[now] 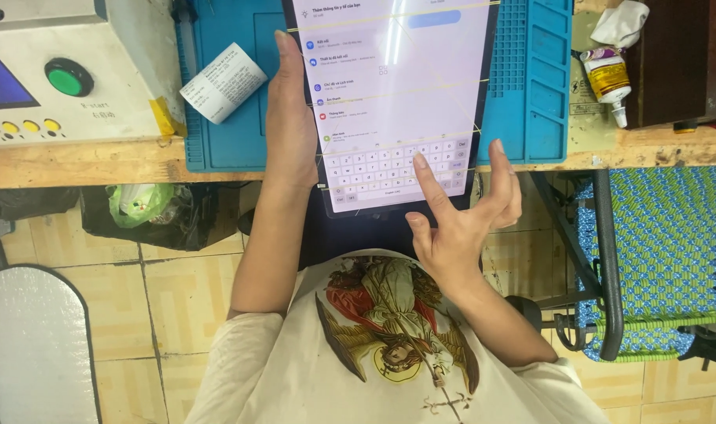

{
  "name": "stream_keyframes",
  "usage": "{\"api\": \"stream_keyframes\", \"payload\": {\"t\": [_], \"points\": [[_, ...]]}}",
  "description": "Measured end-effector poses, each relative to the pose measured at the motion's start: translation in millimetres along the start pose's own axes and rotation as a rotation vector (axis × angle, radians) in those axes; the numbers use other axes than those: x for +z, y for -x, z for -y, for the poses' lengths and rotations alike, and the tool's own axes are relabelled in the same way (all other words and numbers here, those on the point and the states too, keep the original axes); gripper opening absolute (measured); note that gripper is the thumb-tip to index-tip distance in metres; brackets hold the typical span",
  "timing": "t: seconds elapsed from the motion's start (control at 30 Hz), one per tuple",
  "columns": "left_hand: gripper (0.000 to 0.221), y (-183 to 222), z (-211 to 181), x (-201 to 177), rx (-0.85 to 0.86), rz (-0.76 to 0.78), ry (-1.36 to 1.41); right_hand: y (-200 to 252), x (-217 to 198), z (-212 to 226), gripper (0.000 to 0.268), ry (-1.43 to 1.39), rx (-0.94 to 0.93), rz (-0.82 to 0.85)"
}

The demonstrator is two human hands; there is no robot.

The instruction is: Testing the touch screen and system settings of a tablet on a repair bench

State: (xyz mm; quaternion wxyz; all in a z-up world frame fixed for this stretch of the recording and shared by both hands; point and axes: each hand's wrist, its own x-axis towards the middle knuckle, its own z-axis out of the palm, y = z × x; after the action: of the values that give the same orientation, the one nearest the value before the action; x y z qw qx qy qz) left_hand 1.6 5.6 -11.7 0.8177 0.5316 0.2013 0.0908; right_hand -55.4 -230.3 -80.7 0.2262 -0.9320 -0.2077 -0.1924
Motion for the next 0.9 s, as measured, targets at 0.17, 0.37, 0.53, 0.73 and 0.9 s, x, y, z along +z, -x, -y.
{"api": "stream_keyframes", "payload": {"t": [0.17, 0.37, 0.53, 0.73, 0.9], "points": [[0.080, 1, -4, 2, -0.028, -0.004, -0.012, -8, -1, 13, 0.074, 0.036, -0.033, 0.060], [0.082, 0, -2, -1, -0.033, 0.013, 0.005, -9, -2, 19, 0.076, 0.022, -0.021, 0.052], [0.084, 0, -1, -1, -0.005, 0.037, -0.003, -11, -1, 23, 0.075, 0.015, -0.041, 0.037], [0.084, -2, 1, -2, -0.052, -0.003, 0.003, -9, 0, 20, 0.075, 0.103, -0.032, 0.119], [0.079, 1, 0, -1, 0.010, 0.046, 0.000, -3, -10, 4, 0.076, 0.027, 0.103, -0.082]]}}
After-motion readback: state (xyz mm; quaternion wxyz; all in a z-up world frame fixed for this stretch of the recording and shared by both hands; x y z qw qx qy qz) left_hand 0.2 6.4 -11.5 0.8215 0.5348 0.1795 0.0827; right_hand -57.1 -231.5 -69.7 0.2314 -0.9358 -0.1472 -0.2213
